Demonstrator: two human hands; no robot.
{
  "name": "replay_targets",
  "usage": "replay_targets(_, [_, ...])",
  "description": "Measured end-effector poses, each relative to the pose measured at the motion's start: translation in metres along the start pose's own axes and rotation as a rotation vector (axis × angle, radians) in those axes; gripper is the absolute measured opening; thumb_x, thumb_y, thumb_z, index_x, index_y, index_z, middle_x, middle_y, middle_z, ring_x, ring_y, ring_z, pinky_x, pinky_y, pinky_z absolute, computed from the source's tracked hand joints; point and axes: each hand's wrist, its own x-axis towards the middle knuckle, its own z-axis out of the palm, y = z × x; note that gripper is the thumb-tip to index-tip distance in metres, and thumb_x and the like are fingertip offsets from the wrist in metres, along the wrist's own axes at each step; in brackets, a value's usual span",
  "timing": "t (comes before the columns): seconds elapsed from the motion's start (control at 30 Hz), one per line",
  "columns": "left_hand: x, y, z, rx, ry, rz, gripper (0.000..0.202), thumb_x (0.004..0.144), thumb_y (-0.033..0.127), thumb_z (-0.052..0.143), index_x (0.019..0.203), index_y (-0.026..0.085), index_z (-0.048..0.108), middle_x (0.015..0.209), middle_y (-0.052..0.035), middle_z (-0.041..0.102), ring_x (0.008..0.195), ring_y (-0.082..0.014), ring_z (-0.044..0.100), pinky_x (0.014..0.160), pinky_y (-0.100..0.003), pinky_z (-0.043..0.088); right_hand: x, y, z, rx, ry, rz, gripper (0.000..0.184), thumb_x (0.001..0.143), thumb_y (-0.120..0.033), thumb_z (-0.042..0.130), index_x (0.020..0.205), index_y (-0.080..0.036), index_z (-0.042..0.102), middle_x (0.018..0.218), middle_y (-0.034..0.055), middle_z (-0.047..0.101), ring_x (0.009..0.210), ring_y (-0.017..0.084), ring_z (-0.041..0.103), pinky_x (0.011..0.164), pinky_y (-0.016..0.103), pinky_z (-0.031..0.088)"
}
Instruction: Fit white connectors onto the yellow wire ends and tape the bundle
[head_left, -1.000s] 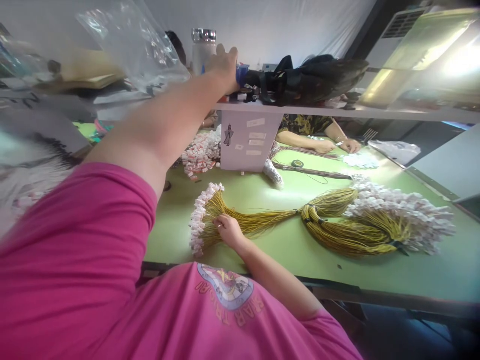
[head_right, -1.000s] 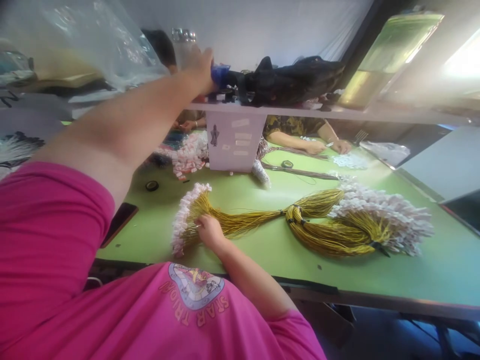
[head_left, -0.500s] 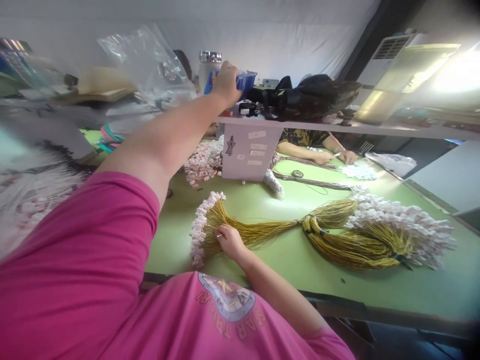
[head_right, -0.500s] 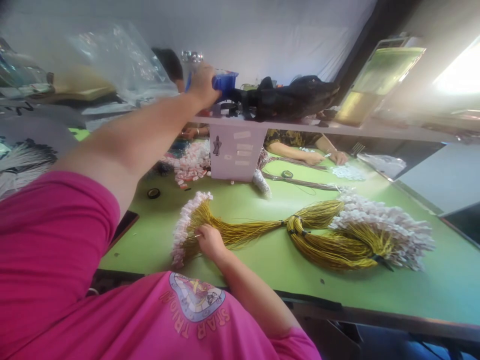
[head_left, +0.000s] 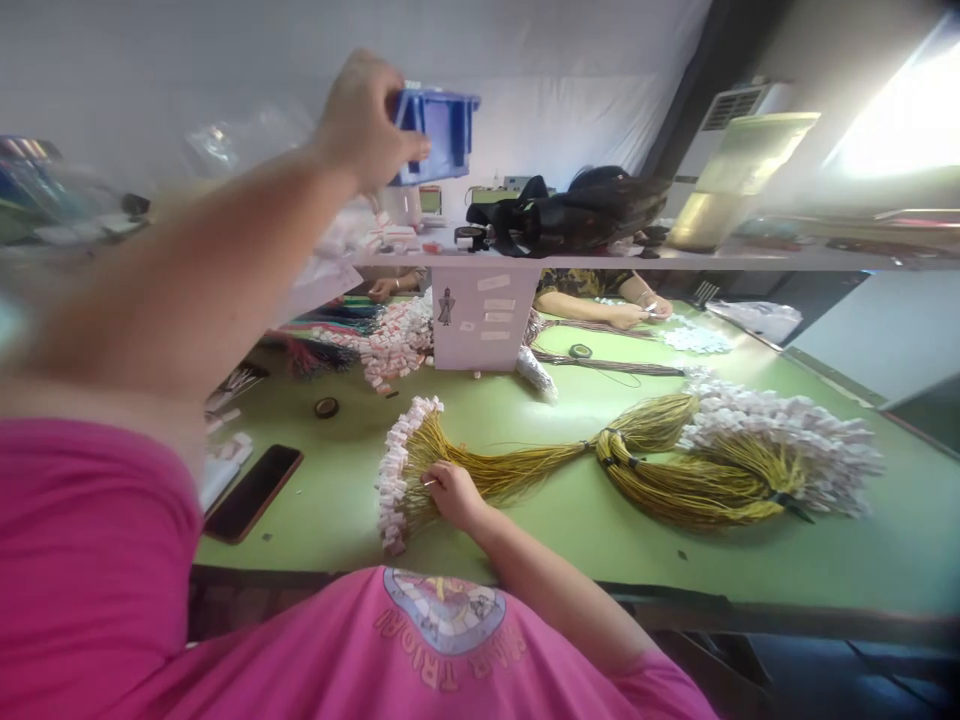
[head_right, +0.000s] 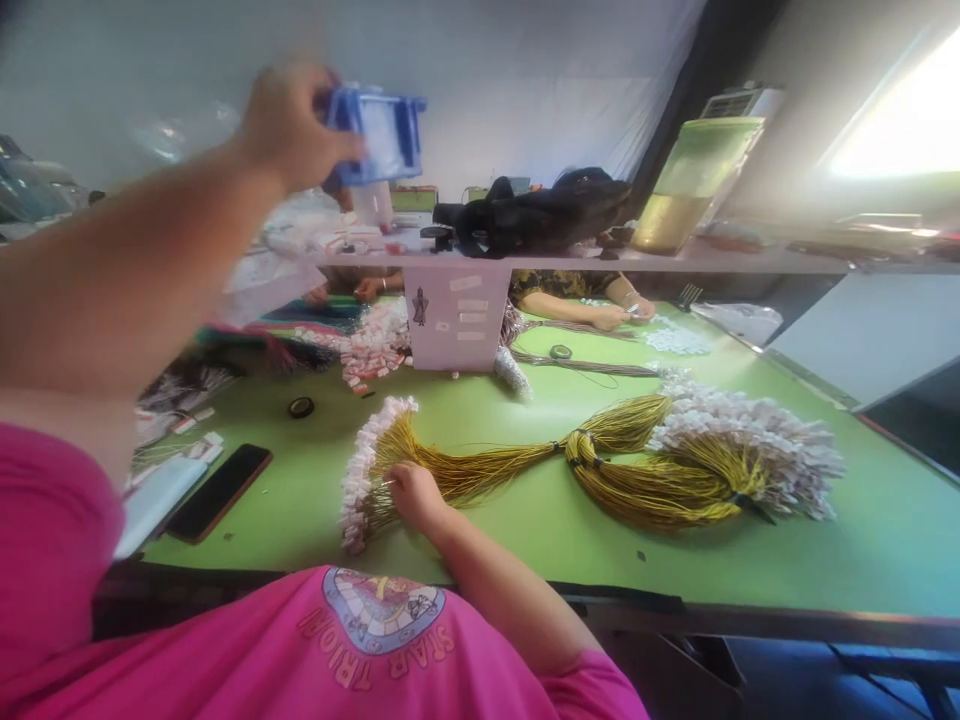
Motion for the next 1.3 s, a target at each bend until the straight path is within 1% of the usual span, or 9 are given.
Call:
replay_targets(0.17, [-0.085, 0.014, -0.048, 0.066, -0.026, -0.047, 0.052, 0.058, 0.022, 0.080, 0.105, 0.007, 0.064, 0.098, -0.0056, 0.059, 0.085, -0.0160, 0.054, 0.087, -0.042, 0.045, 0.001, -0.002, 0.001, -0.005, 0.027, -0.016, 0.019, 0.079, -0.008, 0.049, 0.071, -0.017, 0.064, 0.078, 0.0046, 0.068, 0.075, 0.015, 0.060, 0.072, 0.023, 0.043])
replay_targets(0.3, [-0.178, 0.008, -0.059, -0.033, -0.031, 0.008, 0.029, 0.064, 0.035, 0.072, 0.084, 0.021, 0.058, 0.114, -0.0024, 0.060, 0.097, -0.0232, 0.057, 0.087, -0.042, 0.046, 0.001, -0.002, 0.001, 0.000, 0.021, -0.021, 0.020, 0.078, -0.008, 0.049, 0.075, -0.018, 0.067, 0.083, 0.0043, 0.069, 0.079, 0.015, 0.061, 0.075, 0.022, 0.044])
replay_targets(0.4, [-0.248, 0.003, -0.050, -0.047, -0.131, -0.047, 0.026, 0.067, 0.040, 0.069, 0.077, 0.024, 0.051, 0.112, -0.0016, 0.058, 0.102, -0.0269, 0.058, 0.091, -0.046, 0.047, 0.001, -0.001, 0.001, -0.018, 0.014, -0.008, 0.020, 0.078, -0.009, 0.050, 0.077, -0.017, 0.068, 0.087, 0.0059, 0.070, 0.082, 0.016, 0.061, 0.077, 0.024, 0.045])
replay_targets(0.53, [-0.331, -0.006, -0.017, -0.012, -0.253, -0.173, 0.020, 0.074, 0.034, 0.065, 0.075, 0.022, 0.048, 0.111, -0.0067, 0.057, 0.103, -0.0254, 0.059, 0.093, -0.043, 0.048, 0.001, 0.001, 0.000, -0.044, -0.004, 0.003, 0.020, 0.080, -0.011, 0.049, 0.078, -0.017, 0.068, 0.087, 0.0075, 0.070, 0.082, 0.017, 0.061, 0.077, 0.025, 0.044])
replay_targets(0.67, [-0.397, -0.020, 0.010, 0.079, -0.234, -0.282, 0.016, 0.075, 0.030, 0.064, 0.076, 0.021, 0.050, 0.114, -0.0110, 0.060, 0.113, -0.0275, 0.056, 0.102, -0.047, 0.042, 0.001, 0.006, 0.000, -0.040, -0.046, 0.020, 0.022, 0.082, -0.012, 0.046, 0.081, -0.016, 0.068, 0.086, 0.0081, 0.069, 0.082, 0.017, 0.059, 0.077, 0.026, 0.043])
replay_targets(0.77, [-0.433, -0.031, 0.016, 0.187, -0.281, -0.314, 0.015, 0.075, 0.030, 0.065, 0.078, 0.020, 0.054, 0.120, -0.0130, 0.060, 0.118, -0.0303, 0.053, 0.107, -0.054, 0.032, -0.001, 0.010, 0.001, -0.034, -0.045, 0.033, 0.024, 0.085, -0.021, 0.045, 0.079, -0.017, 0.067, 0.082, 0.0067, 0.067, 0.078, 0.017, 0.057, 0.075, 0.026, 0.042])
replay_targets(1.0, [-0.463, -0.041, -0.009, 0.223, -0.530, -0.260, 0.029, 0.079, 0.046, 0.062, 0.092, 0.020, 0.063, 0.129, -0.0145, 0.055, 0.123, -0.0337, 0.048, 0.110, -0.056, 0.025, -0.005, 0.013, -0.003, 0.062, -0.039, 0.067, 0.031, 0.086, -0.035, 0.044, 0.076, -0.017, 0.067, 0.076, 0.0058, 0.066, 0.072, 0.016, 0.059, 0.070, 0.026, 0.043])
replay_targets(1.2, [-0.423, -0.080, -0.031, 0.101, -0.469, -0.246, 0.029, 0.085, 0.041, 0.055, 0.105, 0.023, 0.066, 0.122, -0.0101, 0.059, 0.116, -0.0250, 0.052, 0.103, -0.042, 0.039, -0.005, 0.011, -0.010, 0.156, -0.063, 0.277, 0.033, 0.084, -0.041, 0.046, 0.077, -0.016, 0.067, 0.062, 0.0011, 0.061, 0.057, 0.013, 0.054, 0.059, 0.025, 0.041])
replay_targets(1.3, [-0.401, -0.104, -0.015, -0.060, -0.654, -0.107, 0.041, 0.084, 0.039, 0.058, 0.122, 0.025, 0.060, 0.131, -0.0085, 0.054, 0.123, -0.0257, 0.047, 0.107, -0.043, 0.035, -0.005, 0.008, -0.013, 0.150, -0.087, 0.313, 0.035, 0.084, -0.043, 0.046, 0.078, -0.016, 0.068, 0.061, 0.0018, 0.061, 0.057, 0.013, 0.055, 0.060, 0.026, 0.042])
